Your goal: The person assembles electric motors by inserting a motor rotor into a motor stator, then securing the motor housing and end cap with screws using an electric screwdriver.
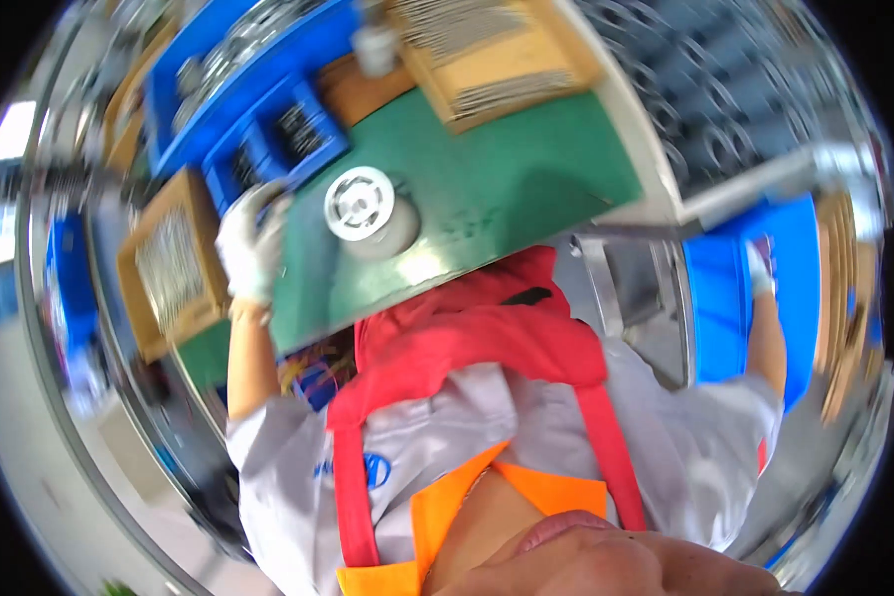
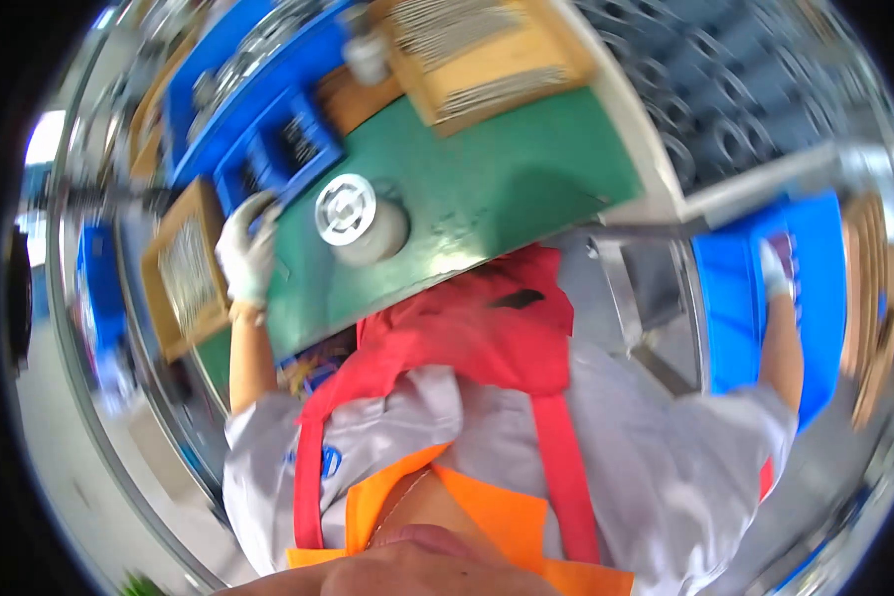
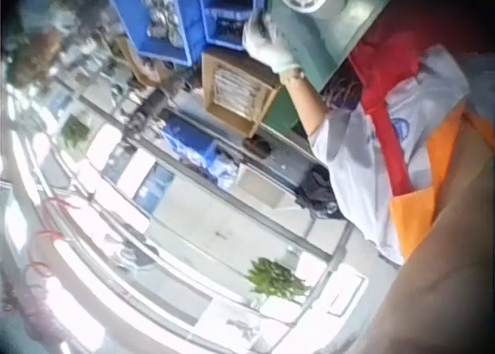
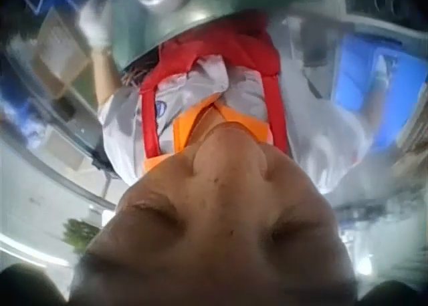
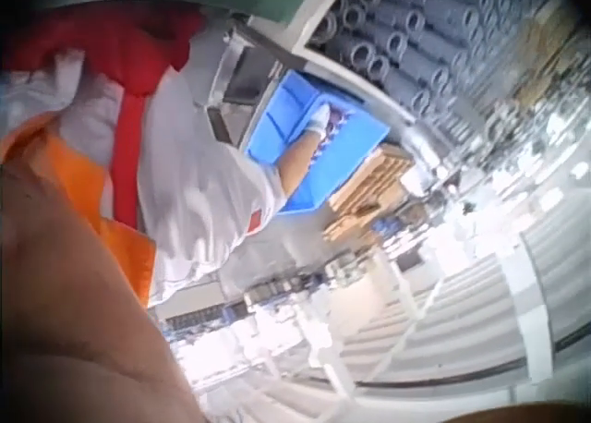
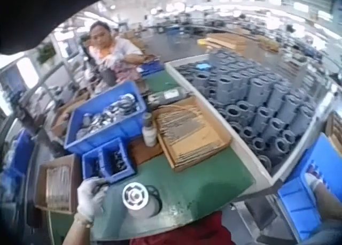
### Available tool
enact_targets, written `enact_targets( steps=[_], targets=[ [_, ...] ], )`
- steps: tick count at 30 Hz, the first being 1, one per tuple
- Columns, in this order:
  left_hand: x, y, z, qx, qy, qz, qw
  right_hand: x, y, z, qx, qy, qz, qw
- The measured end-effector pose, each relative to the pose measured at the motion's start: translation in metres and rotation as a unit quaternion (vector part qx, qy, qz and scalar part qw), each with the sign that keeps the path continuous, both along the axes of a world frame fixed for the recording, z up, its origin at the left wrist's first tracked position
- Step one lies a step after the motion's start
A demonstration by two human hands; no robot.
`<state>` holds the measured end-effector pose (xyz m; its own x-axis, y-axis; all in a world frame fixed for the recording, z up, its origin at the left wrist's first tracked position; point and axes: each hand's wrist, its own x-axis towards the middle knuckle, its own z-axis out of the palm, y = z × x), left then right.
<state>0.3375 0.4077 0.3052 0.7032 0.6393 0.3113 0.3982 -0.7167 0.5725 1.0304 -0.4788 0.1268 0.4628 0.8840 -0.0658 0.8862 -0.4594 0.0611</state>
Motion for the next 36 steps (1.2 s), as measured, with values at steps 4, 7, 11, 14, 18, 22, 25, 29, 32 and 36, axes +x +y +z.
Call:
enact_targets(
  steps=[4, 7, 11, 14, 18, 22, 25, 29, 32, 36],
  targets=[
    [0.034, -0.055, 0.030, 0.194, 0.041, -0.158, 0.967, -0.047, 0.062, -0.096, 0.186, 0.229, -0.044, 0.954],
    [0.035, -0.069, 0.028, 0.235, 0.049, -0.157, 0.958, -0.086, 0.120, -0.066, 0.249, 0.353, -0.124, 0.894],
    [0.016, -0.060, 0.015, 0.158, -0.011, -0.134, 0.978, -0.106, 0.104, 0.028, 0.315, 0.463, -0.286, 0.778],
    [0.024, -0.068, 0.012, 0.002, -0.028, -0.109, 0.994, -0.127, 0.099, 0.073, 0.366, 0.526, -0.415, 0.646],
    [0.039, -0.070, -0.006, -0.005, 0.019, -0.111, 0.994, -0.185, 0.159, 0.143, 0.611, 0.597, -0.417, 0.310],
    [0.035, -0.080, 0.011, -0.014, 0.045, -0.082, 0.996, -0.216, 0.165, 0.184, 0.686, 0.578, -0.370, 0.240],
    [0.031, -0.094, 0.019, 0.009, 0.160, -0.022, 0.987, -0.272, 0.208, 0.230, 0.672, 0.554, -0.339, 0.356],
    [0.033, -0.095, 0.024, 0.026, 0.185, -0.024, 0.982, -0.315, 0.239, 0.250, 0.683, 0.548, -0.198, 0.440],
    [0.034, -0.096, 0.021, 0.012, 0.183, -0.014, 0.983, -0.361, 0.298, 0.263, 0.702, 0.558, -0.153, 0.416],
    [0.026, -0.103, -0.014, -0.018, 0.009, -0.048, 0.999, -0.392, 0.352, 0.253, 0.629, 0.680, -0.063, 0.371]
  ],
)
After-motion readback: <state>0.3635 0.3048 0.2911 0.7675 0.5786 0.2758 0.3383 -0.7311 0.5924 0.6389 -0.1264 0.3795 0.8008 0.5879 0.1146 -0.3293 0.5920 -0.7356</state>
